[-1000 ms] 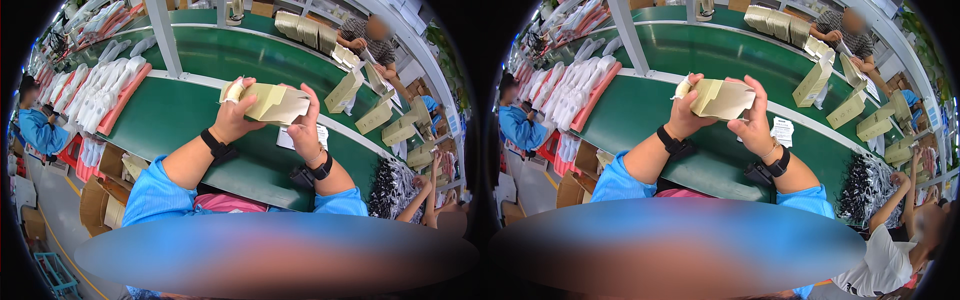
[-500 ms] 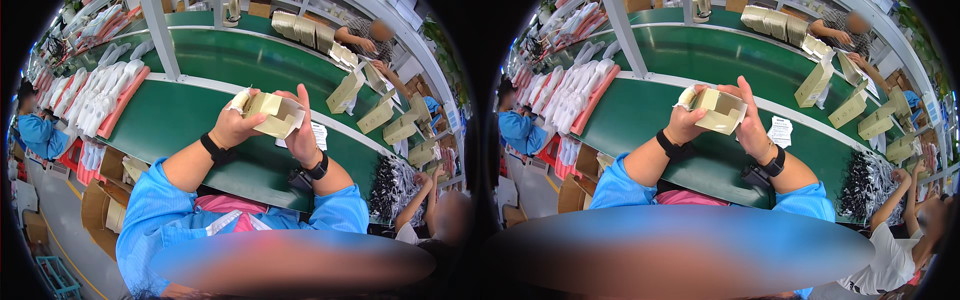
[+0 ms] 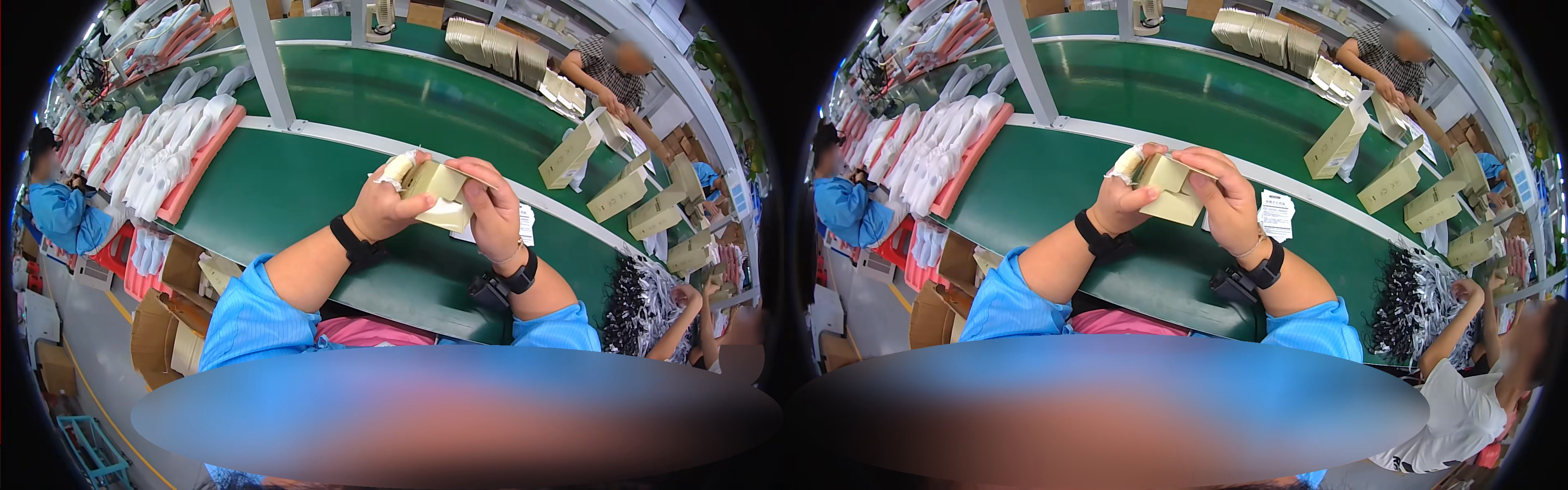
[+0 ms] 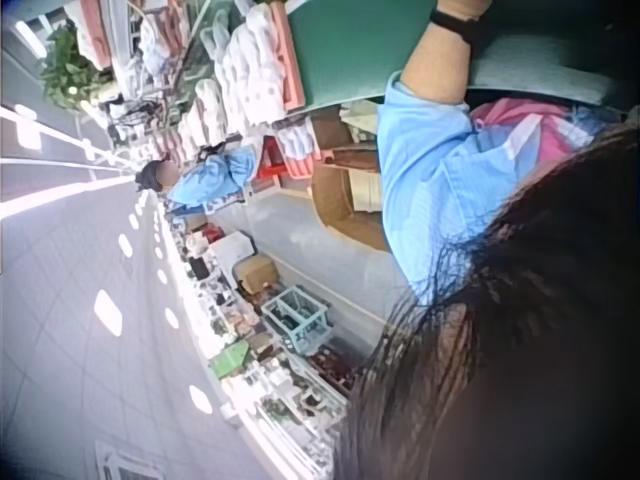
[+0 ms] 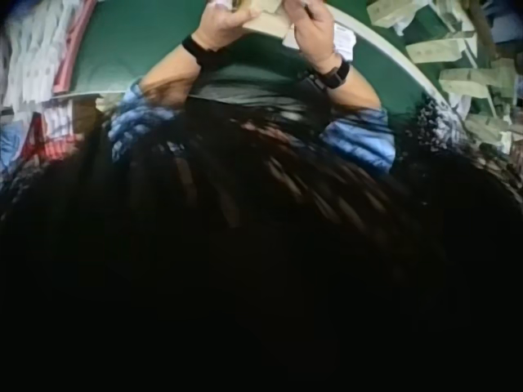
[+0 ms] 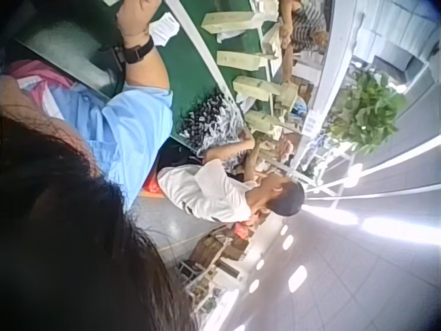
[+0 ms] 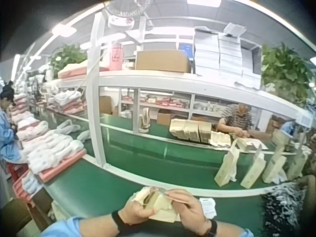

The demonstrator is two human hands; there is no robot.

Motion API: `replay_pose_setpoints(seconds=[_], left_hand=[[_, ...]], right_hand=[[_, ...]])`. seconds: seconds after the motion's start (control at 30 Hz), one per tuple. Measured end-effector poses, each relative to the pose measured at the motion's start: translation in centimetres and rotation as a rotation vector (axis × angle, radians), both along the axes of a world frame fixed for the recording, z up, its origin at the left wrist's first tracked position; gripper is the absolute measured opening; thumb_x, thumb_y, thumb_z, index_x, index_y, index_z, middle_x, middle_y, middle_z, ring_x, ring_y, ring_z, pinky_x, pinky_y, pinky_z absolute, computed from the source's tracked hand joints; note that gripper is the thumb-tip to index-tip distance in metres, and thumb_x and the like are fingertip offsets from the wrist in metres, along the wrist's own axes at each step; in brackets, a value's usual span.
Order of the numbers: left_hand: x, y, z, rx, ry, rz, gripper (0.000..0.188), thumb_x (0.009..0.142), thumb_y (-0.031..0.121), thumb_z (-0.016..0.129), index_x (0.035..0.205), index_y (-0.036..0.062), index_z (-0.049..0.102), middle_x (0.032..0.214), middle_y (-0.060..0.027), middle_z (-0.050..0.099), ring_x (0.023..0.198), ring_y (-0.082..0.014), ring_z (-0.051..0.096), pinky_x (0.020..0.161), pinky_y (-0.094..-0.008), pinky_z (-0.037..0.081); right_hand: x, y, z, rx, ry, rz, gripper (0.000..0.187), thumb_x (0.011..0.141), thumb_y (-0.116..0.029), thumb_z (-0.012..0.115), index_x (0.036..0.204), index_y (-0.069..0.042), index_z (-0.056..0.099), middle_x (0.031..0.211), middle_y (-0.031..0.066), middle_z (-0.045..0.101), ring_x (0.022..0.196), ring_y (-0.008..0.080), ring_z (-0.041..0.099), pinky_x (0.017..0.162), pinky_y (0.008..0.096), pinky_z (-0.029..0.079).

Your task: Folding and stacking paper packaging materials at a manufacturing workstation.

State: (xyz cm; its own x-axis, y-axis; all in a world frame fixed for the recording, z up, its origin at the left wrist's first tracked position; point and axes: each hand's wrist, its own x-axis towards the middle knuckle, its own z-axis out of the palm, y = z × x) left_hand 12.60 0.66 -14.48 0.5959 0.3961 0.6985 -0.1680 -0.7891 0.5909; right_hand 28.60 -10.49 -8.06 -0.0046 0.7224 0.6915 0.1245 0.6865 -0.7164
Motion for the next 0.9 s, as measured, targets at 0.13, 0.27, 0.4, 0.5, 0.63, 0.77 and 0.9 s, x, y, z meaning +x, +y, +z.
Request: replay_pose_setpoints(seconds=[0.13, 0.27, 0.4, 0.5, 0.63, 0.77, 0.9], left_hand=[[0.2, 0.2, -0.1, 0.186, -0.051, 0.016, 0.063, 0.059, 0.012, 0.083, 0.109, 0.0289, 0.05, 0.123, -0.0162, 0.051, 0.1, -0.0362, 0.059, 0.081, -0.0412, 0.053], [0.2, 0.4, -0.5, -0.114, 0.015, -0.048, 0.068, 0.057, 0.012, 0.084, 0.113, 0.0292, 0.048, 0.124, -0.0167, 0.051, 0.101, -0.0362, 0.059, 0.081, -0.0416, 0.052], [0.7, 0.9, -1.3, -0.314, -0.005, -0.05, 0.076, 0.055, 0.012, 0.086, 0.117, 0.0301, 0.045, 0.124, -0.0175, 0.051, 0.102, -0.0358, 0.059, 0.081, -0.0416, 0.052], [0.6, 0.8, -1.0, -0.225, -0.019, 0.002, 0.082, 0.054, 0.012, 0.086, 0.122, 0.0302, 0.043, 0.125, -0.0184, 0.05, 0.103, -0.0375, 0.057, 0.082, -0.0423, 0.051], [0.2, 1.1, -0.3, 0.208, -0.002, 0.116, 0.085, 0.054, 0.01, 0.085, 0.124, 0.0289, 0.041, 0.125, -0.0181, 0.05, 0.106, -0.04, 0.055, 0.084, -0.0442, 0.05], [0.4, -0.4, 2.2, 0.511, -0.157, 0.226, 0.089, 0.052, 0.009, 0.085, 0.126, 0.0296, 0.041, 0.127, -0.0175, 0.05, 0.109, -0.0421, 0.052, 0.088, -0.0461, 0.048], [0.5, 0.1, 1.5, 0.386, -0.178, 0.17, 0.092, 0.053, 0.01, 0.084, 0.13, 0.0275, 0.037, 0.129, -0.018, 0.048, 0.112, -0.0417, 0.051, 0.091, -0.0476, 0.046]], right_hand=[[0.1, -0.1, 0.0, -0.053, 0.067, -0.016, 0.028, 0.092, -0.012, 0.055, 0.119, -0.004, 0.057, 0.12, 0.0154, 0.056, 0.112, 0.0265, 0.054, 0.097, 0.0349, 0.041], [0.4, -0.2, 1.7, 0.158, -0.347, -0.171, 0.034, 0.091, -0.015, 0.058, 0.123, -0.004, 0.056, 0.124, 0.0172, 0.055, 0.113, 0.0289, 0.054, 0.096, 0.0364, 0.042], [1.3, -0.1, 2.5, 0.191, -0.53, -0.17, 0.036, 0.089, -0.013, 0.059, 0.124, -0.004, 0.056, 0.127, 0.0189, 0.054, 0.113, 0.0298, 0.055, 0.095, 0.0363, 0.043], [0.7, -0.2, 2.2, 0.131, -0.564, -0.274, 0.033, 0.089, -0.012, 0.059, 0.12, -0.003, 0.059, 0.126, 0.0179, 0.056, 0.112, 0.0286, 0.056, 0.094, 0.0357, 0.044], [-0.2, -0.6, 2.6, -0.063, -0.348, -0.291, 0.032, 0.087, -0.01, 0.061, 0.118, -0.003, 0.06, 0.123, 0.0162, 0.059, 0.112, 0.0273, 0.056, 0.093, 0.0348, 0.045], [0.3, -0.1, 1.2, -0.019, -0.342, -0.329, 0.036, 0.084, -0.007, 0.064, 0.12, -0.003, 0.058, 0.12, 0.0152, 0.061, 0.113, 0.0263, 0.056, 0.094, 0.0343, 0.045], [0.5, 0.0, 1.8, 0.036, -0.433, -0.269, 0.046, 0.079, -0.002, 0.068, 0.123, -0.003, 0.054, 0.124, 0.0155, 0.058, 0.115, 0.029, 0.055, 0.095, 0.0357, 0.045]])
